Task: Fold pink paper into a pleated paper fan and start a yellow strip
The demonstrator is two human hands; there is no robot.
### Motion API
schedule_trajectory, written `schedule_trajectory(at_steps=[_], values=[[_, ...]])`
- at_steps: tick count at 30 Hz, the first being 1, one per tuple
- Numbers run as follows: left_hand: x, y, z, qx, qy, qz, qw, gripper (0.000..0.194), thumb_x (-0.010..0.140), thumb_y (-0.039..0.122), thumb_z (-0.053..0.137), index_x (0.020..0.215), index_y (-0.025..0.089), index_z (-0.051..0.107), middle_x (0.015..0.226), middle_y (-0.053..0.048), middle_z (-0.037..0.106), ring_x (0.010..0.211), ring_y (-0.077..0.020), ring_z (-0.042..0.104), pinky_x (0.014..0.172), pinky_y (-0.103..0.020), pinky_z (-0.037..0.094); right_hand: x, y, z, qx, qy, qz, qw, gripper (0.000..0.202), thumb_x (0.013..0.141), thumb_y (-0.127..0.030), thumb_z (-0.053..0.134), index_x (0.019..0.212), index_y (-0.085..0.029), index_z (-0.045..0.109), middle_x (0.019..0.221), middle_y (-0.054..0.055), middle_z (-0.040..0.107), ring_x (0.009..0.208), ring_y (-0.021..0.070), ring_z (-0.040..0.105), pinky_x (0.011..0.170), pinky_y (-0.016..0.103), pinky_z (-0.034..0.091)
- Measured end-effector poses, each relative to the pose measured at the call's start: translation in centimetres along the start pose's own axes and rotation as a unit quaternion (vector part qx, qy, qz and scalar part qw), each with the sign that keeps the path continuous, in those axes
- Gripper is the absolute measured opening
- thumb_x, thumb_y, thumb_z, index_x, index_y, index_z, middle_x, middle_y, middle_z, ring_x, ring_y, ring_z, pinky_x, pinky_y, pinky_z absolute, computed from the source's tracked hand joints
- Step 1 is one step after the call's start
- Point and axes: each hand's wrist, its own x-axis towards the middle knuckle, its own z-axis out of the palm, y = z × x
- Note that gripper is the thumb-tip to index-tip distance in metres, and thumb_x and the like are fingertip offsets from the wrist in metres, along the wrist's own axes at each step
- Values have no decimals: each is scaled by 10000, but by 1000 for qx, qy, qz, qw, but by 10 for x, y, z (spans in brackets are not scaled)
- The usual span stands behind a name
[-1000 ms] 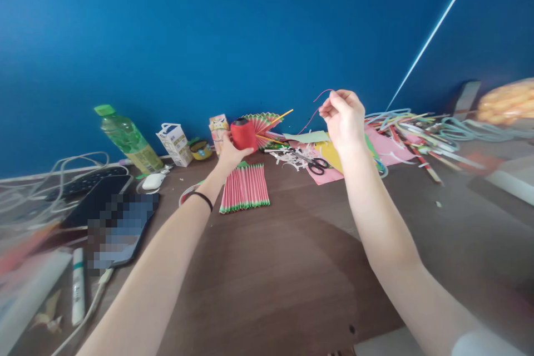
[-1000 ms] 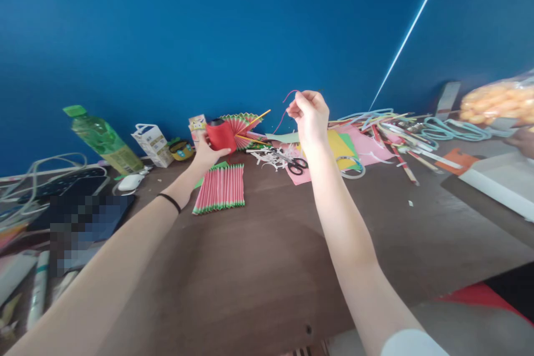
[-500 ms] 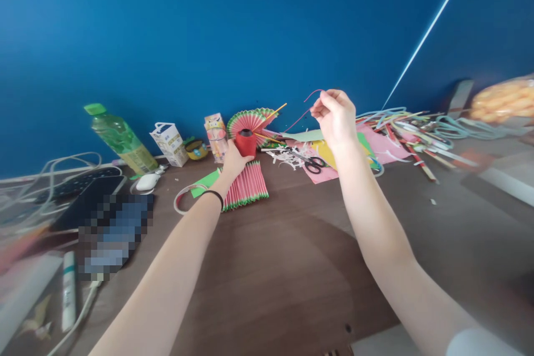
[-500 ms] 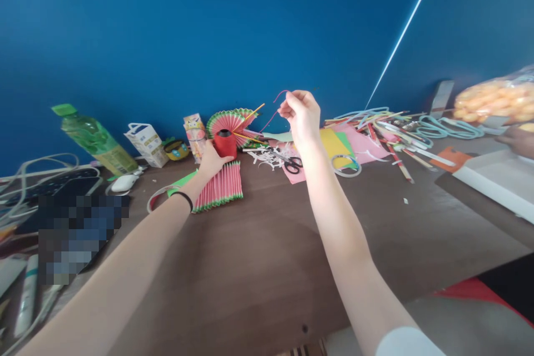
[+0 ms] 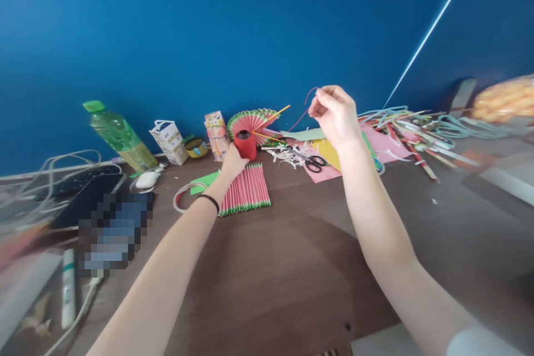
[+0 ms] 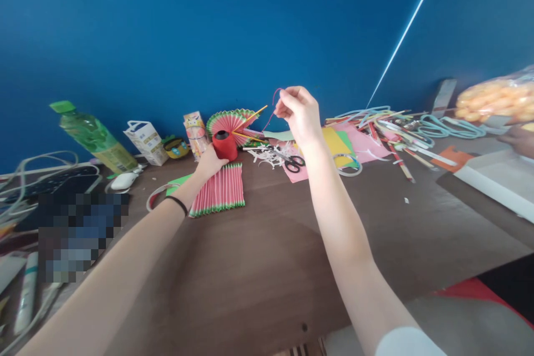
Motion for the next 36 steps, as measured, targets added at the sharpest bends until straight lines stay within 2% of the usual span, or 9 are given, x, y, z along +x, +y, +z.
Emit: schedule_trajectory(at_steps=[5, 8, 11, 15, 22, 25, 29, 31, 36], values=[[-26, 16, -16, -71, 131, 10, 989, 316, 738, 83, 519, 1045, 138, 567, 1194, -135, 553, 1110, -237, 518, 911, -352, 412, -18, -21, 15, 0, -174, 39, 984, 223, 764, -368, 655, 770, -197, 512, 636, -43, 576, 550, 63, 553, 548, 204, 471], [-50, 30, -18, -290, -58, -96, 950, 229, 855, 195, 398, 867, 126, 616, 982, -106, 647, 833, -151, 612, 632, -229, 456, -29, -30, 27, -3, -317, 84, 945, 193, 771, -328, 655, 771, -166, 550, 673, -16, 627, 615, 83, 599, 609, 229, 495], [-68, 41, -18, -436, -318, -206, 816, 349, 901, 314, 370, 824, 100, 634, 802, -105, 665, 488, -67, 523, 387, -159, 323, -37, -32, 39, -46, -463, 138, 874, 176, 770, -307, 652, 790, -139, 605, 768, 25, 675, 730, 112, 633, 693, 258, 507], [-78, 46, -21, -559, -303, -218, 740, 325, 893, 144, 400, 609, 95, 553, 391, 36, 415, 307, -6, 316, 310, -101, 232, -41, -28, 49, -118, -589, 217, 770, 218, 753, -333, 655, 851, -138, 657, 862, 46, 695, 800, 127, 640, 726, 257, 510], [-80, 36, -31, -580, -231, -275, 731, 250, 879, 90, 430, 693, 79, 597, 515, -5, 571, 416, -31, 522, 413, -103, 442, -29, -17, 30, -198, -440, 251, 839, 289, 805, -323, 587, 1020, -130, 587, 960, 98, 678, 734, 132, 655, 665, 257, 515], [-79, 28, -30, -557, -228, -266, 753, 262, 882, 103, 425, 697, 75, 609, 525, -18, 587, 433, -49, 550, 431, -127, 461, -21, 0, 11, -261, -409, 288, 826, 241, 809, -319, 573, 965, -138, 599, 900, 91, 683, 732, 140, 648, 637, 251, 502], [-79, 22, -29, -537, -238, -228, 776, 259, 882, 124, 419, 738, 70, 627, 564, -28, 601, 470, -63, 576, 472, -149, 473, -11, 32, -18, -477, -292, 329, 761, 94, 717, -157, 602, 810, -146, 612, 752, 41, 649, 636, 119, 598, 576, 218, 461], [-80, 21, -29, -533, -241, -219, 781, 227, 872, 111, 426, 767, 74, 624, 561, -20, 587, 456, -58, 557, 456, -146, 448, -10, 42, -29, -580, -300, 345, 674, 206, 668, -133, 600, 869, -171, 619, 739, 17, 624, 589, 121, 561, 517, 220, 420], [-82, 22, -32, -546, -234, -203, 778, 223, 875, 90, 382, 800, 83, 592, 489, 29, 465, 342, -28, 389, 345, -131, 274, -13, 50, -37, -634, -270, 347, 637, 522, 577, -144, 644, 1088, -168, 541, 902, 60, 604, 697, 170, 561, 514, 238, 393]])
